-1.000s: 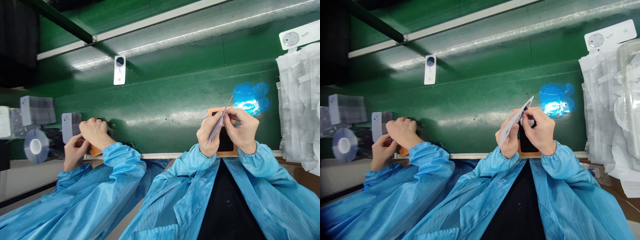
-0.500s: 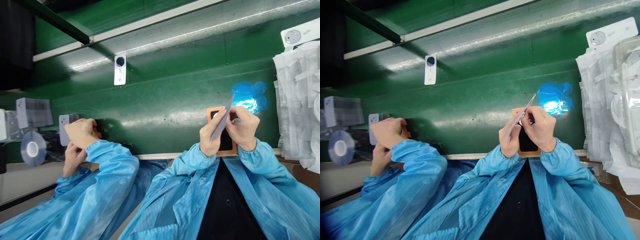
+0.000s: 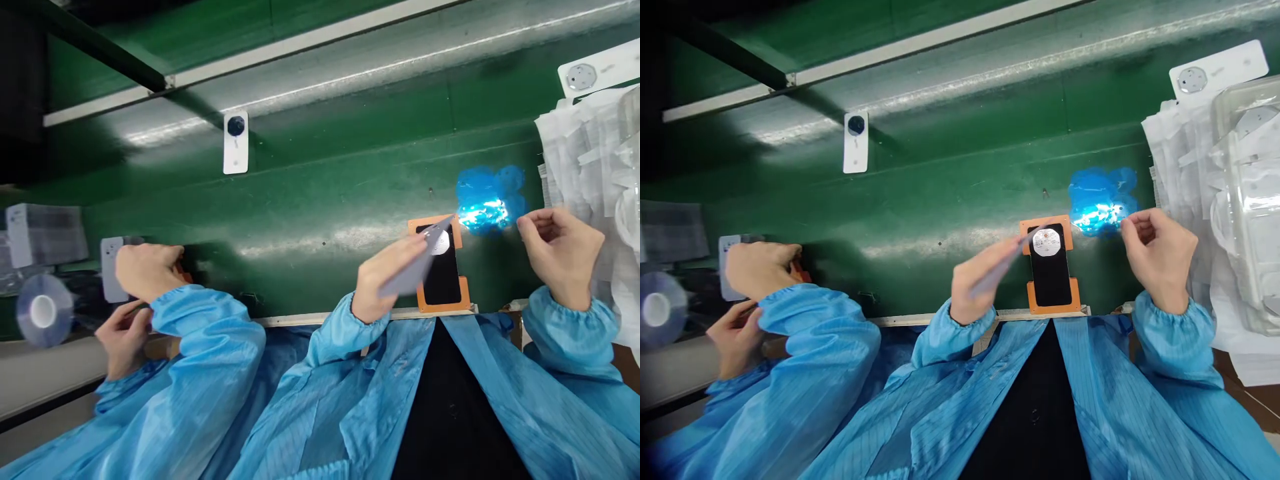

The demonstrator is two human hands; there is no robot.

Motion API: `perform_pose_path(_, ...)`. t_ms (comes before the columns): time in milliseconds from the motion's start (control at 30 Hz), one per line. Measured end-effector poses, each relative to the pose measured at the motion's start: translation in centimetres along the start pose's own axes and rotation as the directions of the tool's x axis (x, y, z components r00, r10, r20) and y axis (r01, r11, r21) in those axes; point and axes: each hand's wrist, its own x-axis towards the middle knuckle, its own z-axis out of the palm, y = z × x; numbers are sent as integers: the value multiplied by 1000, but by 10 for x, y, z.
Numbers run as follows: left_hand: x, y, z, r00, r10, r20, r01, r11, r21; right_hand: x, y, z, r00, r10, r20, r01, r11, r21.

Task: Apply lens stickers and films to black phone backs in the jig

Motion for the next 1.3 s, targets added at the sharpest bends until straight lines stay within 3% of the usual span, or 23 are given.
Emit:
perform_pose_path(67,-3,3,5,958,189,215,-240,940,242,-15,-15,-5,972,-227,66,220,971,94)
perform_pose_path(133,-6,0,13,913,262,313,-384,812,439,-27,-23,-4,867,-477,146,458,877,145)
perform_pose_path(200,-10,-6,21,894,272,357,-437,710,552,-35,-25,3,752,-620,224,601,784,153)
perform_pose_path(300,-16,-11,30,894,253,371,-439,669,600,-43,-22,17,679,-680,279,669,728,148)
perform_pose_path(533,-23,-13,29,914,166,371,-376,693,615,-44,-15,30,665,-689,288,690,714,117)
perform_pose_path(933,-17,-40,35,914,-31,405,-285,663,693,-34,-16,51,584,-615,530,741,671,-38)
perform_pose_path(1300,-25,-27,34,907,-41,419,-300,636,711,-44,-18,43,542,-623,564,787,611,-81)
